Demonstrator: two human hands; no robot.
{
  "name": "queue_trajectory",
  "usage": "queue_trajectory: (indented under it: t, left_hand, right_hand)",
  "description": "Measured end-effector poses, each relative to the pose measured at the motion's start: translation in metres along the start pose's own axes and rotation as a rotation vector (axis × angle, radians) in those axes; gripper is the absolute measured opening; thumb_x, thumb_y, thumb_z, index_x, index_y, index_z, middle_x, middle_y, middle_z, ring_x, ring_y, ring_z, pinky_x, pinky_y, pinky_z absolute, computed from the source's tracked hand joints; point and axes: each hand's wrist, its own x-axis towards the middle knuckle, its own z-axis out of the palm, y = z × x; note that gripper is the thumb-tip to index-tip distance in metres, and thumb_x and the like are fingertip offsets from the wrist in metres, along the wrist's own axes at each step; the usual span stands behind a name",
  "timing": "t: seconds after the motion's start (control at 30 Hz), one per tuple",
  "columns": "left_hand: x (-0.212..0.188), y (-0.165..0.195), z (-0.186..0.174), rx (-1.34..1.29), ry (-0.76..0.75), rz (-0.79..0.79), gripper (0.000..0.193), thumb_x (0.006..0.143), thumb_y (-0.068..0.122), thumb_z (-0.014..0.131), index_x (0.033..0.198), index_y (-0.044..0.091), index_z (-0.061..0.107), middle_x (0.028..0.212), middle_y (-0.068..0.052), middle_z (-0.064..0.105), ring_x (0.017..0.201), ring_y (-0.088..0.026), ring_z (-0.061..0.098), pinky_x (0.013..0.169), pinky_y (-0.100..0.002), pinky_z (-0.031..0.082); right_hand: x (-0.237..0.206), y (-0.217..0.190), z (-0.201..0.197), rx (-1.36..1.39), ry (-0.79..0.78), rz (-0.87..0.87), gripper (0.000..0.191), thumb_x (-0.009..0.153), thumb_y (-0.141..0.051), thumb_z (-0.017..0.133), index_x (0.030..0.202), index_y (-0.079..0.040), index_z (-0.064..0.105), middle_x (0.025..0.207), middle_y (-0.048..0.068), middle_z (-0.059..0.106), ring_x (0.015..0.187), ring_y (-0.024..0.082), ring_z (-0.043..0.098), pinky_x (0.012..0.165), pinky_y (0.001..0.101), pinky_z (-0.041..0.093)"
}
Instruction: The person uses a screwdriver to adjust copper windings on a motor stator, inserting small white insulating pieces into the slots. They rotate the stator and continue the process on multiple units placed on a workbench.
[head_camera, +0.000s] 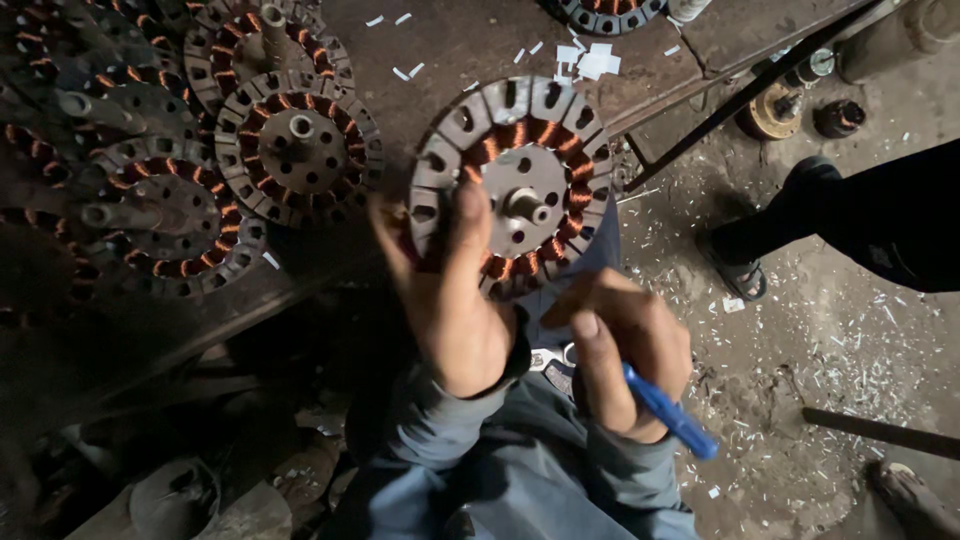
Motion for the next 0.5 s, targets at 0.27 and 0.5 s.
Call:
queue_trajectory:
  t: [0.27, 0.5]
  left_hand:
    - [0.009, 0.011, -0.008, 0.321, -0.079, 0.129, 0.044, 0.111, 0.015, 0.059, 0.152, 0.001, 0.049, 0.154, -0.014, 0.045, 0.144, -0.029, 0.051, 0.121, -0.043, 0.044]
    - [0.013, 0.016, -0.005, -0.596, 0.111, -0.466, 0.041, 0.1, 0.015, 0.066, 0.139, 0.009, 0.056, 0.133, -0.007, 0.063, 0.119, -0.021, 0.064, 0.101, -0.042, 0.055]
  right_hand:
    - [-0.018, 0.016, 0.004, -0.04, 0.064, -0.296, 0.016, 0.094, -0.002, 0.049, 0.109, 0.002, 0.046, 0.079, 0.017, 0.063, 0.069, 0.026, 0.064, 0.062, 0.0375, 0.055]
    - [-0.023, 0.029, 0.005, 0.064, 0.14, -0.197, 0.021, 0.09, -0.001, 0.049, 0.11, 0.0, 0.045, 0.086, 0.02, 0.057, 0.069, 0.028, 0.065, 0.059, 0.0373, 0.055]
